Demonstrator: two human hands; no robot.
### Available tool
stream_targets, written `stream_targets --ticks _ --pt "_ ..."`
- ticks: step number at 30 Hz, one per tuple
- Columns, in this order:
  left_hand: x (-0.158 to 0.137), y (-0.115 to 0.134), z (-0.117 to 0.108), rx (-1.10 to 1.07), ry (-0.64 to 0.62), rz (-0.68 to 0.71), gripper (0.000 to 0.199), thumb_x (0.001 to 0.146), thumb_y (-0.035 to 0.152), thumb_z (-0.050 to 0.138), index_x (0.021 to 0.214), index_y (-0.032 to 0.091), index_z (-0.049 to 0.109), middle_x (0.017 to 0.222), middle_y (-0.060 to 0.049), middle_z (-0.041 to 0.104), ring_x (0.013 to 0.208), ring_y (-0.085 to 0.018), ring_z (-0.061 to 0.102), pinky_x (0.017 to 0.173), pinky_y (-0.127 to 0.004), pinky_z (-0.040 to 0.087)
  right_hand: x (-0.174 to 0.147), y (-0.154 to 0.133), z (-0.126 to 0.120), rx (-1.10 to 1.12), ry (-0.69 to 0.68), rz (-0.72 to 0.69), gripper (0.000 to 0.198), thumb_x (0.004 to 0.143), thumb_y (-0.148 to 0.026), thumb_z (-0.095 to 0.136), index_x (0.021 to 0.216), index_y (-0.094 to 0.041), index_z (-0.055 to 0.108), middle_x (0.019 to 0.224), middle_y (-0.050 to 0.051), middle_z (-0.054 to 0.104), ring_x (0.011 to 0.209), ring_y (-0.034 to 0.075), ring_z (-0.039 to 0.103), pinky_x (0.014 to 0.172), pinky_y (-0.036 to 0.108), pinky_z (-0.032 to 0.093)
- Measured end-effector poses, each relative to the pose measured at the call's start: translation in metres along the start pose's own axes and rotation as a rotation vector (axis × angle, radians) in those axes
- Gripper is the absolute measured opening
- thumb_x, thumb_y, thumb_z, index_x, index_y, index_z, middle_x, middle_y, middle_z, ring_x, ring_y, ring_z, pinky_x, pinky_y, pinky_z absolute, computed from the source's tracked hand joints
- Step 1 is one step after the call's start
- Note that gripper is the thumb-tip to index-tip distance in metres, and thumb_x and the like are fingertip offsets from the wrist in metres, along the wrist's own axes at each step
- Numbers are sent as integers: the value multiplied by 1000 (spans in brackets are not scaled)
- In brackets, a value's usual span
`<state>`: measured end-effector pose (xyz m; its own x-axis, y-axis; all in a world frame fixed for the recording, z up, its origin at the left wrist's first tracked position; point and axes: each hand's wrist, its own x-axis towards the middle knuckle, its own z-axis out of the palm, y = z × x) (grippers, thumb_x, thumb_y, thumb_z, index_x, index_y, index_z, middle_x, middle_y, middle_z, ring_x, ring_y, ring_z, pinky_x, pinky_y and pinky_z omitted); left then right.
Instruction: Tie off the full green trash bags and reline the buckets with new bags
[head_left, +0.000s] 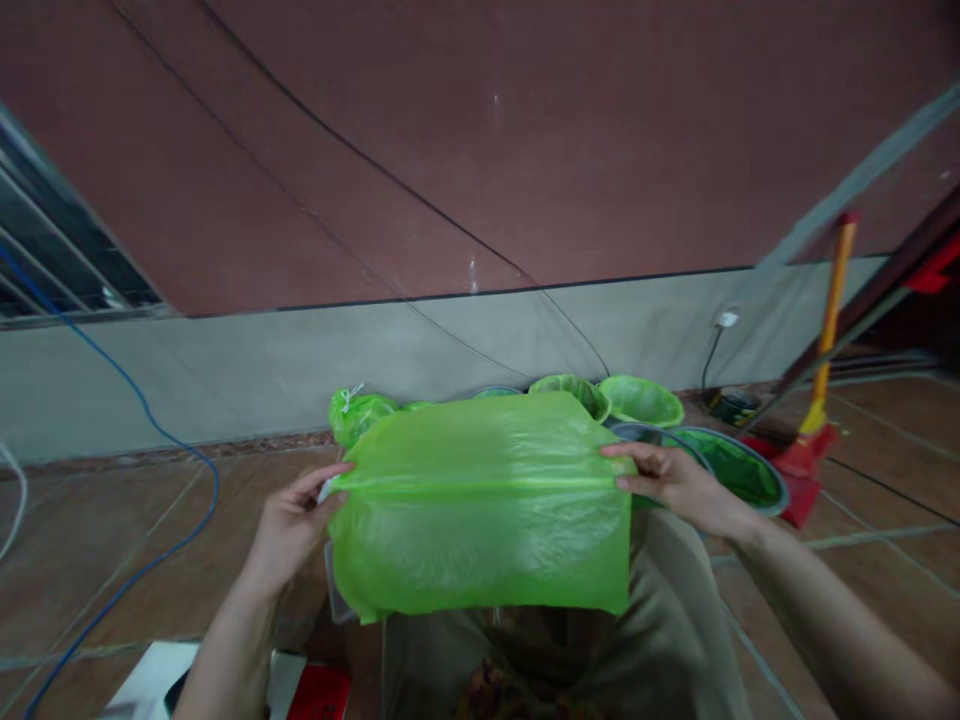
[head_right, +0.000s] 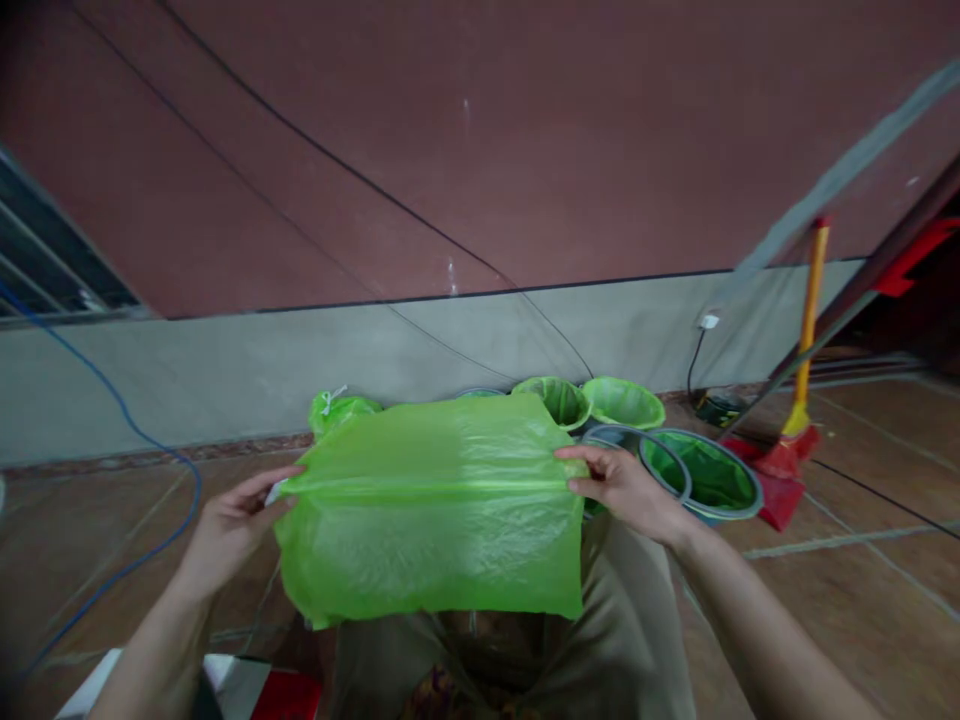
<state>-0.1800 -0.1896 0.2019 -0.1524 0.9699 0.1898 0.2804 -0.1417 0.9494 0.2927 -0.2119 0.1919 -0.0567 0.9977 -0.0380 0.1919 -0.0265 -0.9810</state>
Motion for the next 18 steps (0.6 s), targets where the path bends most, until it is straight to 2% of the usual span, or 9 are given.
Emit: stream_targets --ticks 3,5,8,11,14,16,18 --pt "5 5 -6 309 -2 228 35 70 40 70 100 23 75 100 -6 71 95 -23 64 86 -32 49 1 3 -4 -152 4 -25 49 64 -39 79 107 -18 72 86 3 72 75 18 64 71 30 53" --pt "7 7 -8 492 4 323 34 75 40 64 104 25 73 97 -5 70 91 -23 64 83 -32 49 2 5 -7 -316 -12 -68 45 70 -37 73 111 -20 72 80 1 70 70 18 62 66 30 51" --pt "8 6 -7 686 63 413 31 78 38 57 100 24 74 91 -7 68 83 -24 63 77 -32 49 4 6 -8 -591 -1 -167 36 78 -33 63 111 -22 72 88 3 71 73 18 63 71 31 51" --pt "9 2 -4 790 115 443 26 79 38 54 88 23 74 84 -8 65 82 -25 61 79 -34 48 6 6 -8 -772 49 -252 25 83 -33 55 96 -22 74 96 6 70 83 20 64 80 33 49" --pt "10 0 -4 706 146 436 23 76 39 59 83 22 72 99 -9 64 97 -27 60 92 -39 46 5 4 -8 -776 131 -300 26 86 -37 52 87 -21 72 102 8 67 93 22 64 87 34 48" --pt "10 1 -4 511 135 397 21 73 40 63 80 21 70 121 -10 60 112 -28 56 99 -38 43 3 2 -9 -664 194 -341 25 85 -41 56 86 -21 71 124 10 61 112 24 59 98 36 43" --pt "9 4 -2 268 92 323 22 73 40 66 78 19 66 131 -9 57 120 -27 54 102 -36 41 -1 1 -9 -491 217 -370 26 83 -44 60 82 -20 69 140 10 51 126 28 50 106 39 37"
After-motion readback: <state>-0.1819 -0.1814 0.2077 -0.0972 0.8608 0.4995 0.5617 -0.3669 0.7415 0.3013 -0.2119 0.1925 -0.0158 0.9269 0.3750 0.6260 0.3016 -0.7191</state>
